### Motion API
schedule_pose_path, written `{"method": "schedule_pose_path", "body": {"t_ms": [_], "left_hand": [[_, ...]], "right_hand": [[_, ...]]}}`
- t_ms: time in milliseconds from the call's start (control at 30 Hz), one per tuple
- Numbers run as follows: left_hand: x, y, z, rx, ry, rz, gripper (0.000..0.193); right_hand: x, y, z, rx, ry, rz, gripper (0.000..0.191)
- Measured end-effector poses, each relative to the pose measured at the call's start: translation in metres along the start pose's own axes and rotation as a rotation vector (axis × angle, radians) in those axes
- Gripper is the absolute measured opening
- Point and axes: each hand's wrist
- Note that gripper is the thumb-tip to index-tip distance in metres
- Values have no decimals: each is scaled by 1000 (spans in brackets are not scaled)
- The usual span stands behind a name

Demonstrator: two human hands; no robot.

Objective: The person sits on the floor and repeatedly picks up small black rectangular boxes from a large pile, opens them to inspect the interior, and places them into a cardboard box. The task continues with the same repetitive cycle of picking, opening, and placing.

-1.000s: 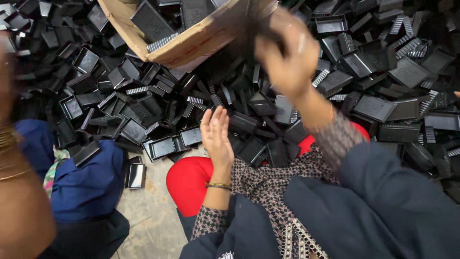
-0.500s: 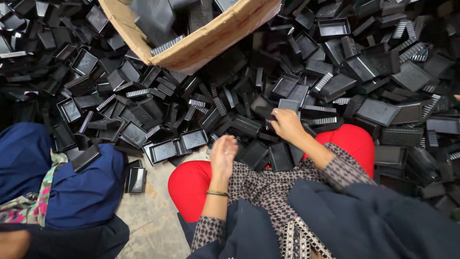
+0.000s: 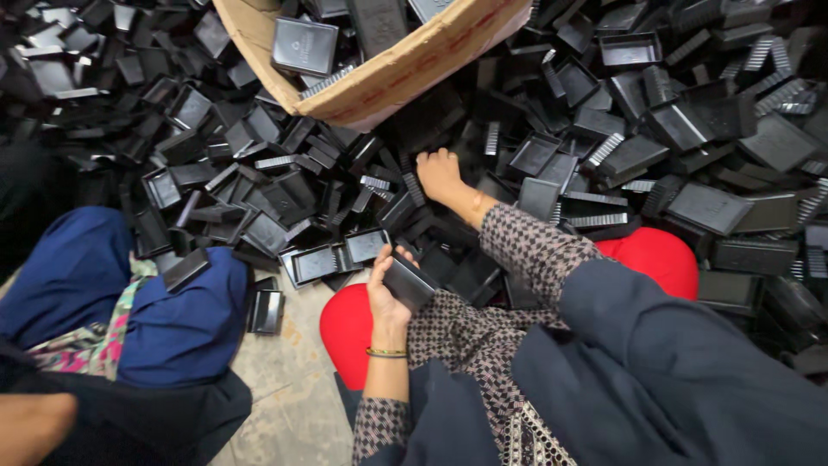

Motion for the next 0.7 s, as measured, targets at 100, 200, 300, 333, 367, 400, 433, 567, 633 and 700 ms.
{"method": "schedule_pose_path", "body": {"t_ms": [100,200,300,333,367,400,433,567,633,700], "left_hand": [[-3,1,18,20,-45,51,32],[-1,8,21,110,21,54,34],[4,22,-2,280,39,114,22],[7,29,-16,345,33,147,21],[9,39,-29,401,49,187,24],[9,50,-44,456,63,226,27],[11,60,-58,512,77,263,30],[15,94,-96,485,236,157,25],[14,106,-105,508,250,19,24],[9,110,-110,566,262,-14,29]], "right_hand": [[-23,-6,-6,-15,-19,-7,36],[-56,-34,30,56,45,-76,44],[-103,-59,92,405,-61,-146,52],[-122,-62,110,554,-151,-147,52],[-142,-61,125,666,-37,-316,51],[-161,-58,138,777,82,-484,51],[-177,-52,145,1066,102,-510,54],[-211,-33,159,1052,12,-403,61],[-213,-27,160,681,-99,-252,71],[-211,-23,162,545,-211,-90,92]]}}
Point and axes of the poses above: each hand's wrist, its own x-axis towards the middle knuckle, its own z-axis out of the back of the hand, y = z × x, and after that the axes turned 5 degrees about z, right-handed
